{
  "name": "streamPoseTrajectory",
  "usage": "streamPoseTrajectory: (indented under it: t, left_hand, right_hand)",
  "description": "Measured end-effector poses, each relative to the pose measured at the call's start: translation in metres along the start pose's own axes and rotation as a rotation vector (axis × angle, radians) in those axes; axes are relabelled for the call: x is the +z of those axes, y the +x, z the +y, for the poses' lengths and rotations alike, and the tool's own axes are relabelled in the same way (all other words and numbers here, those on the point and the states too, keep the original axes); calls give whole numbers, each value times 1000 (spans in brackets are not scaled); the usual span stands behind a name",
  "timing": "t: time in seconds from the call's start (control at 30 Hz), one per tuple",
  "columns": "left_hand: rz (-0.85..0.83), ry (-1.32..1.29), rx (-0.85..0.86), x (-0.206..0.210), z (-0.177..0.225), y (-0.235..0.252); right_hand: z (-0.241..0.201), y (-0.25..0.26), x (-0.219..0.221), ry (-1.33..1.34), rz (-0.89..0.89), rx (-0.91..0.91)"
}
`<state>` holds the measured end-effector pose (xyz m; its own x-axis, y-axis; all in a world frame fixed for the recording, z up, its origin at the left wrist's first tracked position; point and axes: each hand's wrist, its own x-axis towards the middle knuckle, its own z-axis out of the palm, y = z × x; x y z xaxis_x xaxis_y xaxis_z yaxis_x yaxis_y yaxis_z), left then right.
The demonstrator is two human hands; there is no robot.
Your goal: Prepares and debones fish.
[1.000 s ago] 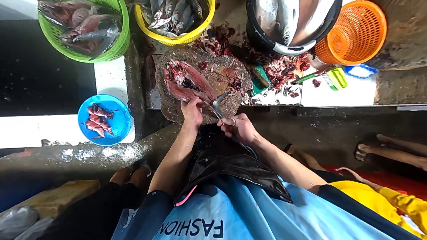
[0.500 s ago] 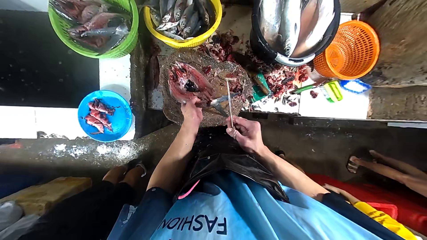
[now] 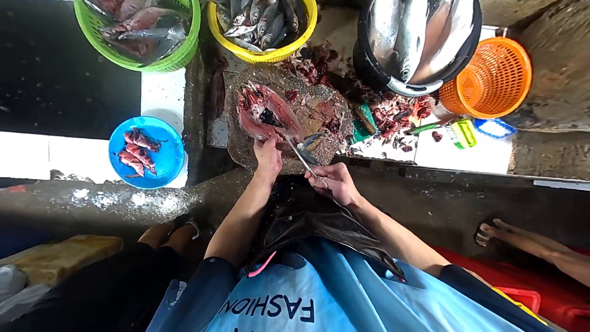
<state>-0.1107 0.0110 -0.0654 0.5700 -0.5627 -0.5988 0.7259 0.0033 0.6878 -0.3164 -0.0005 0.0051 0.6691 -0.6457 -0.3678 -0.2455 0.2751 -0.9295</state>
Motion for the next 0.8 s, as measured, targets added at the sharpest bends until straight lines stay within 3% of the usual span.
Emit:
streamPoseTrajectory:
  t: [0.1, 0.17, 0.37, 0.5, 0.7, 0.8]
  left_hand:
    - [-40, 88, 35, 1, -3, 4]
    - [-24, 113, 26, 2, -3, 4]
    - [-26, -65, -48, 6, 10, 5]
    - [0, -133, -127, -2, 13, 8]
    - [-67, 67, -19, -6, 6, 5]
    - [-75, 98, 12, -9, 5, 9]
  right_hand:
    - [3, 12, 2, -13, 41, 142]
    - [8, 20, 3, -53, 28, 122]
    - [40, 24, -5, -458, -4, -254]
    - [30, 21, -15, -505, 33, -476]
    - [11, 27, -6, -171, -28, 44]
    - [17, 38, 0, -98, -58, 53]
